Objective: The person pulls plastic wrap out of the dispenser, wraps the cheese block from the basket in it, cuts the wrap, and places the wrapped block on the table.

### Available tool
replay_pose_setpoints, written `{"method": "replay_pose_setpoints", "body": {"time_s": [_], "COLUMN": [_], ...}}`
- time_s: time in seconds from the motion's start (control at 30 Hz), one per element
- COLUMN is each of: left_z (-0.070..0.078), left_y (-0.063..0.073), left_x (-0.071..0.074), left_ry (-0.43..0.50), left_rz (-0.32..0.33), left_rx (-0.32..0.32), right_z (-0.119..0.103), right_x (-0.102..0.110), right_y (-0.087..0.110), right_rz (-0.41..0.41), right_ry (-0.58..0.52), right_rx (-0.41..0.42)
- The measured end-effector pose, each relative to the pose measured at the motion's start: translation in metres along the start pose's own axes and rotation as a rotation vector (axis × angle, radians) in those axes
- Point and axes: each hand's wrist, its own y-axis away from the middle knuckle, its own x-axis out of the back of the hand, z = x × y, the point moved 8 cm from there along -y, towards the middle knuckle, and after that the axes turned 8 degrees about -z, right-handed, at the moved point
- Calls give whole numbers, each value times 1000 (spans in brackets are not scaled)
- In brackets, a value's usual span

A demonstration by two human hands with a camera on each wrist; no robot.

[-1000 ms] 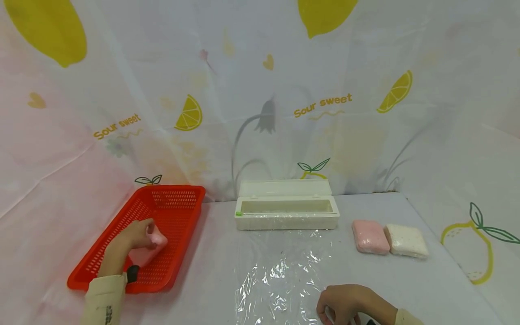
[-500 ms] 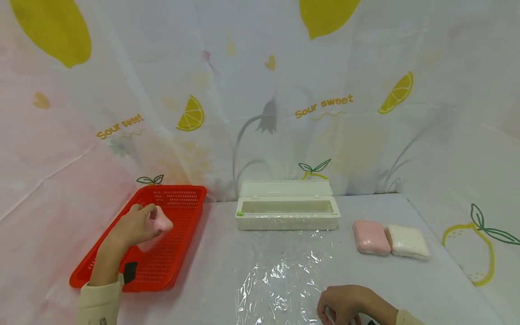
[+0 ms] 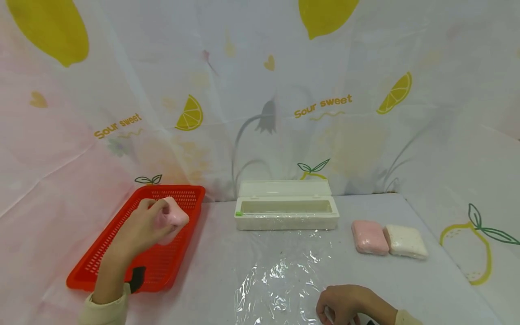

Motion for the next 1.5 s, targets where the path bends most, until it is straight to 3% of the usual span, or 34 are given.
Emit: {"method": "replay_pose_setpoints", "body": {"time_s": [0.13,0.33,0.6,0.7,1.0,1.5], "left_z": [24,59,91,101,136,180], "left_y": [3,2,1,0,-3,-5], "left_x": [-6,-25,-54,-68,-109,-158], "left_ry": [-42,-51,18,43,80,248], "left_rz": [47,49,61,35,-36,-112], "left_rx": [-37,-63,-26,-11,-48,-31], "right_z": [0,0,-5,-4,-1,0], "right_x": [0,0,0,0,-2,-2], "right_y": [1,1,2,2,-1,-2], "right_rz": [2,4,-1,1,1,-23], "right_ry": [-1,19,2,18,41,-4], "right_rx": [-5,-10,-4,-16,-24,-12]}}
